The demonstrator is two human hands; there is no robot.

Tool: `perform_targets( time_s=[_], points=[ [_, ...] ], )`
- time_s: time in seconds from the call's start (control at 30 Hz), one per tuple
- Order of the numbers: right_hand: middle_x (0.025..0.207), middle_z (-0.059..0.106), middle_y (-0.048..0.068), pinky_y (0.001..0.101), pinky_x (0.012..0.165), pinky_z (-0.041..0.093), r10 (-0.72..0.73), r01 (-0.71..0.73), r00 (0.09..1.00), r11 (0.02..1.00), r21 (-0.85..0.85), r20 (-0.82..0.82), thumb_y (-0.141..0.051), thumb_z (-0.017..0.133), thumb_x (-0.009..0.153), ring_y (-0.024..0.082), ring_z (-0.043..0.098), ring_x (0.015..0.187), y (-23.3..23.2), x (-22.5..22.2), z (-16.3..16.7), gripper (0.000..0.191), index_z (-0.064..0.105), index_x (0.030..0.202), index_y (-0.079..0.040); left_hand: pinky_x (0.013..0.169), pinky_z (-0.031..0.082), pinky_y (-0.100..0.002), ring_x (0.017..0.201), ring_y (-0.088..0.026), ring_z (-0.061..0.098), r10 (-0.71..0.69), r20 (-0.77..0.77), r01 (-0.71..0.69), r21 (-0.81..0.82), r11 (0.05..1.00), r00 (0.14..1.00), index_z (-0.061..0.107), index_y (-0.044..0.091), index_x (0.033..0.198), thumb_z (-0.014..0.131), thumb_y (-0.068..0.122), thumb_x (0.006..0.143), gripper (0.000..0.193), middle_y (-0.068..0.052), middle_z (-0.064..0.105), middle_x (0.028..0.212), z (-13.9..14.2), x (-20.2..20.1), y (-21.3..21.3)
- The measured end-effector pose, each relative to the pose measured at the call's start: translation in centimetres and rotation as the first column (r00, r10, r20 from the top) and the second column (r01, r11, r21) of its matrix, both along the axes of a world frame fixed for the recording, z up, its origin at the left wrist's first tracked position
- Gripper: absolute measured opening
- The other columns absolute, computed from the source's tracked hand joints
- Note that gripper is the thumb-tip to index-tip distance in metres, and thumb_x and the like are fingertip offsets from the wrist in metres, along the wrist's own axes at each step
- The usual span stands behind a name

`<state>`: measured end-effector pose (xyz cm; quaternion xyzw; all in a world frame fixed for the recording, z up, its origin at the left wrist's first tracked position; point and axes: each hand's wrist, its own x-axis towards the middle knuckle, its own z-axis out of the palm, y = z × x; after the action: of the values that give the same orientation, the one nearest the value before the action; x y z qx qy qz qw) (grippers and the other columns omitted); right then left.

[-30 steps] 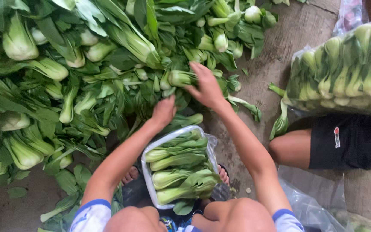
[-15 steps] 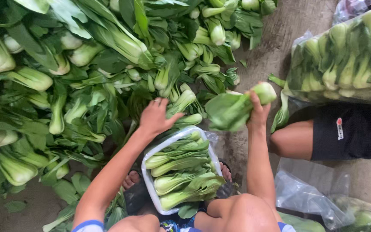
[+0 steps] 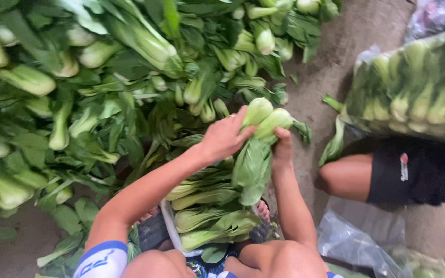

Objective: The person sits on the floor and packs bok choy into a clear plastic bag placed inside a rectangular container. They repeatedly pick individual heads from a large pile, arrange them inside the bag, and press them down to fit more. The process continues until the bag is full.

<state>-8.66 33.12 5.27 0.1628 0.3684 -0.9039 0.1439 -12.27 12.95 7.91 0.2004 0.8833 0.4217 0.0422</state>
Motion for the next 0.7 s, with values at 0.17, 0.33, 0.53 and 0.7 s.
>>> perform_targets(
  time_s=[0.17, 0.33, 0.53, 0.7],
  points=[
    [0.154, 0.047, 0.023, 0.0496, 0.117, 0.044, -0.044, 0.033, 0.982, 0.997, -0.064, -0.186, -0.054, 0.072, 0.079, 0.037, 0.052, 0.138, 0.0, 0.7, 2.5, 0.099, 0.036, 0.156, -0.004, 0.082, 0.056, -0.049, 0.102, -0.040, 0.068, 0.211, -0.116, -0.222, -0.093, 0.971, 0.971, 0.057, 0.012, 0.132, 0.068, 0.049, 0.097, 0.052, -0.017, 0.068, 0.116, -2.7, -2.1, -3.4],
    [0.157, 0.046, 0.025, 0.0494, 0.121, 0.042, -0.141, 0.106, 0.964, 0.981, -0.162, -0.226, -0.061, 0.072, 0.082, 0.036, 0.051, 0.141, 0.6, 2.1, 3.6, 0.107, 0.036, 0.159, 0.004, 0.066, 0.058, -0.049, 0.093, -0.039, 0.069, 0.350, -0.152, -0.376, -0.518, 0.768, 0.924, 0.053, 0.002, 0.131, 0.081, 0.044, 0.079, 0.073, -0.026, 0.059, 0.132, -9.9, -5.6, -7.5],
    [0.151, 0.049, 0.023, 0.0511, 0.120, 0.043, -0.260, 0.211, 0.938, 0.953, -0.218, -0.228, -0.060, 0.075, 0.079, 0.036, 0.053, 0.139, 0.7, 3.7, 3.9, 0.106, 0.038, 0.156, 0.003, 0.079, 0.058, -0.049, 0.101, -0.042, 0.067, 0.344, -0.038, -0.316, -0.502, 0.805, 0.938, 0.055, -0.002, 0.129, 0.083, 0.045, 0.085, 0.070, -0.028, 0.057, 0.133, -8.8, -4.7, -7.3],
    [0.147, 0.051, 0.020, 0.0526, 0.119, 0.043, -0.237, 0.203, 0.937, 0.967, -0.153, -0.257, -0.059, 0.078, 0.077, 0.035, 0.054, 0.138, 2.6, 4.6, 5.4, 0.105, 0.039, 0.153, 0.003, 0.094, 0.055, -0.044, 0.109, -0.041, 0.065, 0.259, -0.098, -0.273, -0.172, 0.947, 0.961, 0.061, 0.001, 0.117, 0.088, 0.029, 0.079, 0.054, -0.024, 0.061, 0.118, 0.7, -0.2, -9.8]
  ],
)
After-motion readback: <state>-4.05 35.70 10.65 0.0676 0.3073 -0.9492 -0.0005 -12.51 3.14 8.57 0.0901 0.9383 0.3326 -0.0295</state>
